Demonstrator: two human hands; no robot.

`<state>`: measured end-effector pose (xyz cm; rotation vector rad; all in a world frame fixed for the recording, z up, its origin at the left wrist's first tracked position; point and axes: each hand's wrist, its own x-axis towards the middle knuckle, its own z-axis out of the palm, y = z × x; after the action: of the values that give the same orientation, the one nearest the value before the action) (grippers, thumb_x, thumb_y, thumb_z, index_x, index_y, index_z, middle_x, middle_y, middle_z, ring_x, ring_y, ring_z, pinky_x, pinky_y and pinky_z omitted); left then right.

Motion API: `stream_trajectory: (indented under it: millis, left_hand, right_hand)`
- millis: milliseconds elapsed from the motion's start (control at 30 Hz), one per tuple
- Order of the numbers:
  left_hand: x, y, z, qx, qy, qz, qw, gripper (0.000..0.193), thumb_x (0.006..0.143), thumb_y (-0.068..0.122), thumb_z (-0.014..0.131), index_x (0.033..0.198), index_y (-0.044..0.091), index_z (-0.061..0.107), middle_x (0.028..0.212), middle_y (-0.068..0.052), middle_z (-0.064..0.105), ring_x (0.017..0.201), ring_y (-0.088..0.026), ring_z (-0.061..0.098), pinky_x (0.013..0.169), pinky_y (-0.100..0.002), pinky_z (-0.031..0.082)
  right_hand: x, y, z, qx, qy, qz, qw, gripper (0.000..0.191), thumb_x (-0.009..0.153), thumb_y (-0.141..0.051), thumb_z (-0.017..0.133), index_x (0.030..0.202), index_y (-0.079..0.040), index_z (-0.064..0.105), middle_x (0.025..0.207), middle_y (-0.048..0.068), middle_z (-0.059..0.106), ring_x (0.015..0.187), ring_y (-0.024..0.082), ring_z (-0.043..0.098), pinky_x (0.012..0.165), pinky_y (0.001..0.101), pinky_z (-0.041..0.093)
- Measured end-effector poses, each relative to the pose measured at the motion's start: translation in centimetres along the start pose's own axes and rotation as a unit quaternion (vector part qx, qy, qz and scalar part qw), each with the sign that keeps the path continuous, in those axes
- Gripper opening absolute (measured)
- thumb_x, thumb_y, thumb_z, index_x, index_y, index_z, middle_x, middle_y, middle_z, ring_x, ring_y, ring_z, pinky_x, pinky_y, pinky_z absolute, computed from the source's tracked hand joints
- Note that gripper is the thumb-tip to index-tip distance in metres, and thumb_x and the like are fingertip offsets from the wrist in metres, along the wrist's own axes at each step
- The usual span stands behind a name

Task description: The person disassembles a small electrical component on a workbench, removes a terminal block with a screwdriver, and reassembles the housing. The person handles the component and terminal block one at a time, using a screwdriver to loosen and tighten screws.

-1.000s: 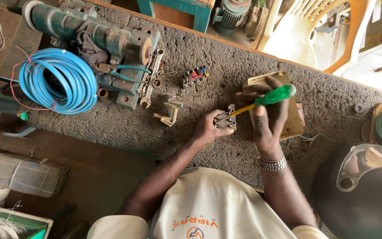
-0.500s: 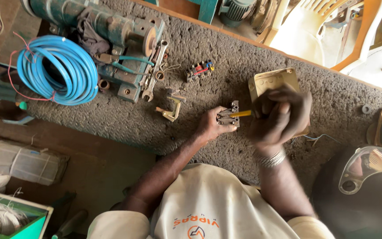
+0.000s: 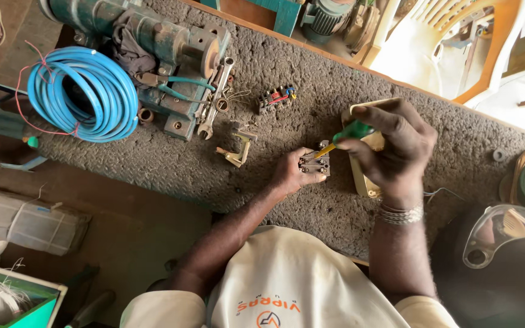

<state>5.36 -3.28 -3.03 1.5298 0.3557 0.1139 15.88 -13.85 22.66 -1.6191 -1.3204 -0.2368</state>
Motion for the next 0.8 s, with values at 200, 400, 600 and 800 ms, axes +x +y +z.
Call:
stream_trajectory:
  millis: [200,400,600,800]
  left_hand:
    - [-0.1,-0.2,0.1,-0.038,0.001,0.017,0.999,0.061,0.067,0.024,0.095,0.117,0.003,0.068,0.101,-0.005,0.078,0.092,-0.013,0.072,0.086,-0.033,0.06]
    - [0.3,-0.1,-0.1,-0.04,-0.004,0.006,0.999,0.062,0.067,0.023,0.094,0.119,0.003,0.067,0.101,-0.005,0.078,0.092,-0.012,0.072,0.086,-0.032,0.06]
    - [0.0,0.4,-0.2,-0.037,-0.007,0.004,0.999,0.061,0.067,0.023,0.094,0.119,0.004,0.067,0.102,-0.005,0.077,0.094,-0.013,0.073,0.089,-0.032,0.06]
    - [0.0,0.7,-0.2,-0.027,-0.005,-0.005,1.0,0.058,0.068,0.022,0.093,0.117,0.004,0.067,0.102,-0.005,0.077,0.094,-0.013,0.073,0.089,-0.033,0.06]
  right_hand:
    - [1.3,-1.1,-2.5,0.338,-0.062,0.245,0.906,0.027,0.095,-0.03,0.08,0.111,-0.014,0.066,0.125,0.006,0.072,0.124,0.015,0.071,0.11,0.029,0.06]
    - [0.6,-2.0,-0.6,-0.07,0.015,0.09,0.993,0.045,0.085,-0.01,0.092,0.123,-0.002,0.07,0.101,0.009,0.067,0.093,0.019,0.069,0.084,0.0328,0.059]
    - [-0.2,0.1,-1.2,-0.084,0.023,0.072,0.994,0.046,0.095,-0.018,0.094,0.132,-0.004,0.069,0.113,0.006,0.07,0.095,0.015,0.075,0.083,0.0266,0.067]
    - [-1.2,-0.1,-0.7,-0.205,0.052,-0.007,0.977,0.048,0.095,-0.037,0.088,0.123,-0.002,0.071,0.099,0.009,0.069,0.086,0.018,0.069,0.072,0.0308,0.058]
